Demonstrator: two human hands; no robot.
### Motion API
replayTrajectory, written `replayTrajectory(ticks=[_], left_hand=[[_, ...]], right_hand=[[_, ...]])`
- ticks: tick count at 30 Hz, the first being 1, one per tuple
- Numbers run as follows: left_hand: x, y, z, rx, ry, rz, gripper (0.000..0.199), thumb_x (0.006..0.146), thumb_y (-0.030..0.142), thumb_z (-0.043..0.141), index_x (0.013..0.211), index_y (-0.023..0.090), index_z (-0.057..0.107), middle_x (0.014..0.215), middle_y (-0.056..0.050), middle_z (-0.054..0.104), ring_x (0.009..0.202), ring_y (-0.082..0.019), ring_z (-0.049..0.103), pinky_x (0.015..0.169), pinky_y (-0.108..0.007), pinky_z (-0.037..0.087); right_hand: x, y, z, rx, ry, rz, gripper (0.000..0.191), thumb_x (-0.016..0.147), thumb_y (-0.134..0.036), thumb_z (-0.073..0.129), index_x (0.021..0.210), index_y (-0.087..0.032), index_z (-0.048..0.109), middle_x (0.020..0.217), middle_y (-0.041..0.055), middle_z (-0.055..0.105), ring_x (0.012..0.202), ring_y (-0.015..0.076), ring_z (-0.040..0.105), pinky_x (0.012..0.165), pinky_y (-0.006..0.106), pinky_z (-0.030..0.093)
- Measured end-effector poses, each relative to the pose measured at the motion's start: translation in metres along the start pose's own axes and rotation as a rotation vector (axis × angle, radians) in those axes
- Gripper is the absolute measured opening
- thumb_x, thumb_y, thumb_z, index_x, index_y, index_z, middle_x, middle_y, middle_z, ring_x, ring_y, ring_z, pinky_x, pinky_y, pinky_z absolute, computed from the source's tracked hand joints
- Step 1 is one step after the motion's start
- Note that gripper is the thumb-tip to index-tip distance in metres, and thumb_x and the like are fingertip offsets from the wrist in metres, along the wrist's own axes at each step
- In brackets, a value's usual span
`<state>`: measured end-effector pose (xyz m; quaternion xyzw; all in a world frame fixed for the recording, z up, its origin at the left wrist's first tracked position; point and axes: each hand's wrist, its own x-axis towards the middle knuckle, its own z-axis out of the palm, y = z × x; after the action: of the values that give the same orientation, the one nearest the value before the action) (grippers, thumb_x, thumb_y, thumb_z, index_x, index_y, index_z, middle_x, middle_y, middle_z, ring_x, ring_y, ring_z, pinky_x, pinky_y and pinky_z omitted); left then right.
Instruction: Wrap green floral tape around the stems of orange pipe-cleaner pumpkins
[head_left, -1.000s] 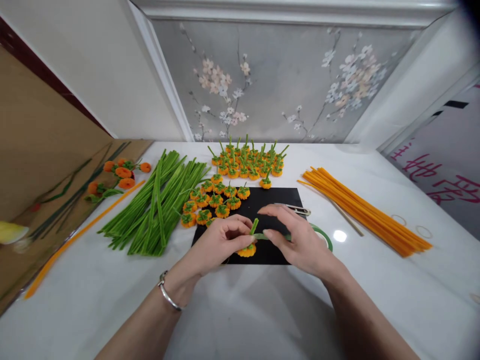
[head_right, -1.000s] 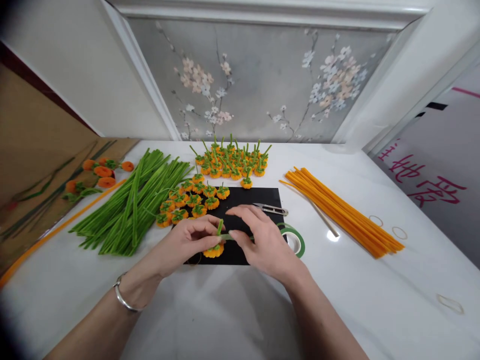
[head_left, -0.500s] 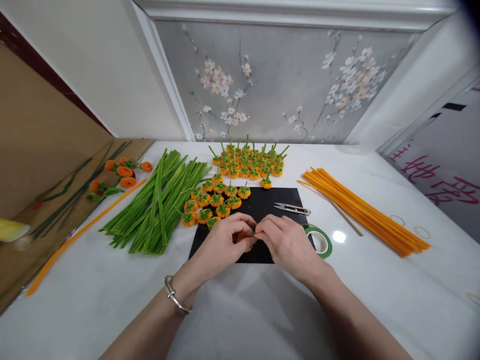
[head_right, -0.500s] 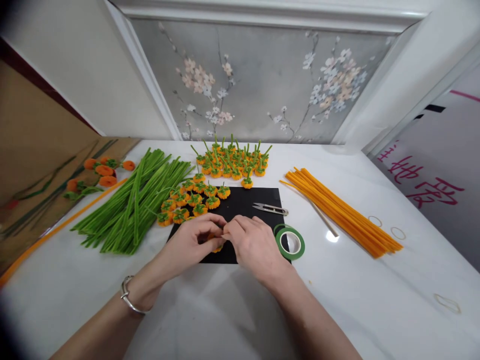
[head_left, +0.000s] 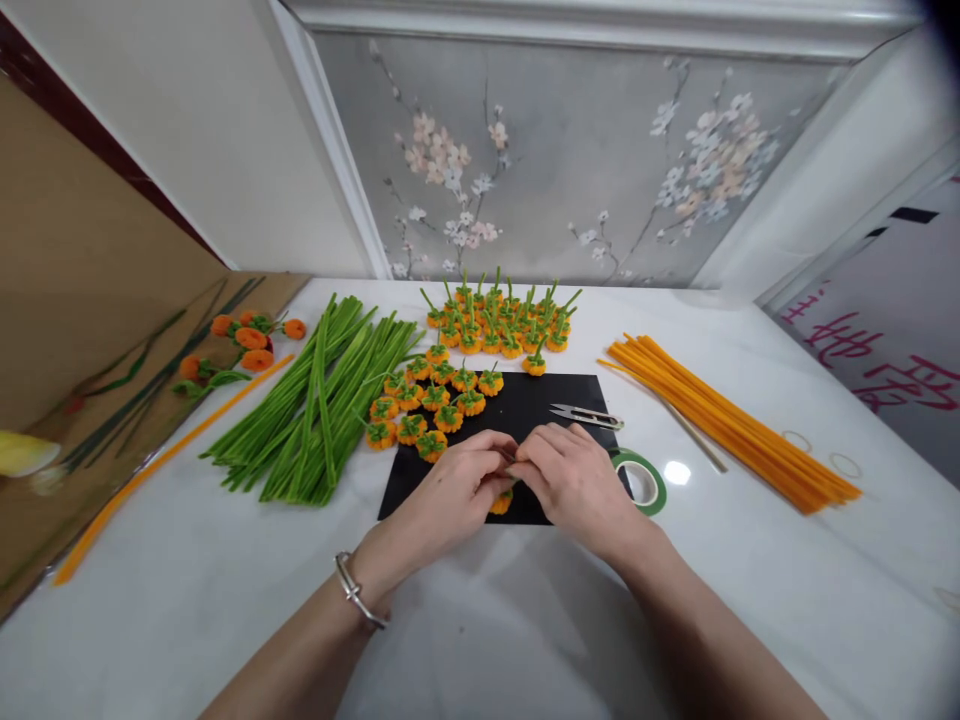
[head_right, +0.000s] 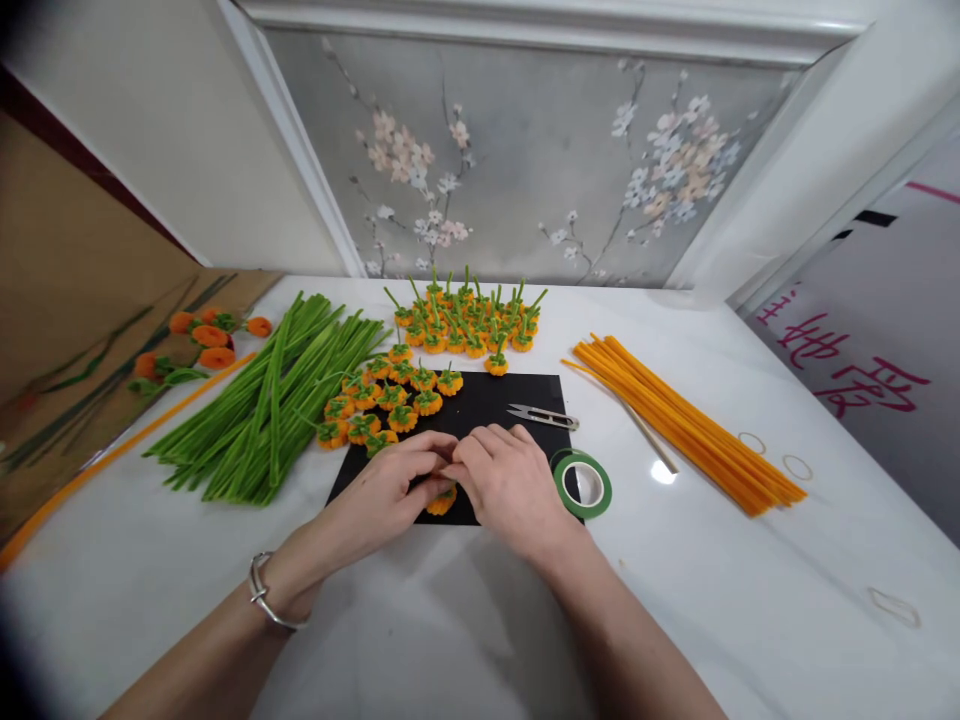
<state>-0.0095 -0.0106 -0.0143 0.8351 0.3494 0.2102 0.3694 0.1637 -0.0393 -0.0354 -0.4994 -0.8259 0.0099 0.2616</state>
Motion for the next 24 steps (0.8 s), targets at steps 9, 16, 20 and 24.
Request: replayTrajectory(ticks=[9, 16, 20, 24], left_hand=[[0.001, -0.001, 0.0, -0.09, 0.055, -0.056, 0.019, 0.083, 0.012, 0.053, 0.068, 0.016, 0.063, 0.1, -0.004, 0.061, 0.086, -0.015, 0.059, 0.077, -0.027, 0.046], [0.002, 0.0, -0.012, -0.248, 0.038, -0.079, 0.021, 0.08, 0.011, 0.057, 0.06, 0.015, 0.054, 0.098, -0.003, 0.055, 0.088, -0.014, 0.057, 0.079, -0.026, 0.043], [0.003, 0.001, -0.014, -0.335, -0.011, -0.098, 0.018, 0.081, 0.014, 0.056, 0.064, 0.015, 0.057, 0.101, -0.004, 0.055, 0.086, -0.014, 0.056, 0.076, -0.025, 0.043], [0.003, 0.001, -0.014, -0.378, -0.044, -0.104, 0.015, 0.083, 0.018, 0.057, 0.068, 0.015, 0.061, 0.103, -0.005, 0.055, 0.086, -0.014, 0.055, 0.075, -0.025, 0.044]], right_hand=[[0.001, -0.005, -0.002, 0.208, 0.045, 0.095, 0.017, 0.095, -0.026, 0.047, 0.082, -0.019, 0.057, 0.083, 0.0045, 0.063, 0.078, 0.017, 0.056, 0.071, 0.031, 0.038], [-0.001, 0.002, -0.008, 0.676, -0.019, 0.216, 0.008, 0.086, -0.024, 0.06, 0.093, -0.02, 0.059, 0.087, 0.0015, 0.063, 0.079, 0.0131, 0.059, 0.071, 0.024, 0.046], [0.0, 0.003, -0.007, 0.682, -0.056, 0.194, 0.009, 0.088, -0.019, 0.057, 0.079, -0.019, 0.061, 0.073, -0.0018, 0.06, 0.066, 0.0103, 0.054, 0.061, 0.021, 0.042], [0.0, 0.002, -0.009, 0.664, -0.085, 0.21, 0.015, 0.088, -0.018, 0.054, 0.074, -0.018, 0.059, 0.067, -0.0031, 0.057, 0.06, 0.0092, 0.049, 0.054, 0.02, 0.037]])
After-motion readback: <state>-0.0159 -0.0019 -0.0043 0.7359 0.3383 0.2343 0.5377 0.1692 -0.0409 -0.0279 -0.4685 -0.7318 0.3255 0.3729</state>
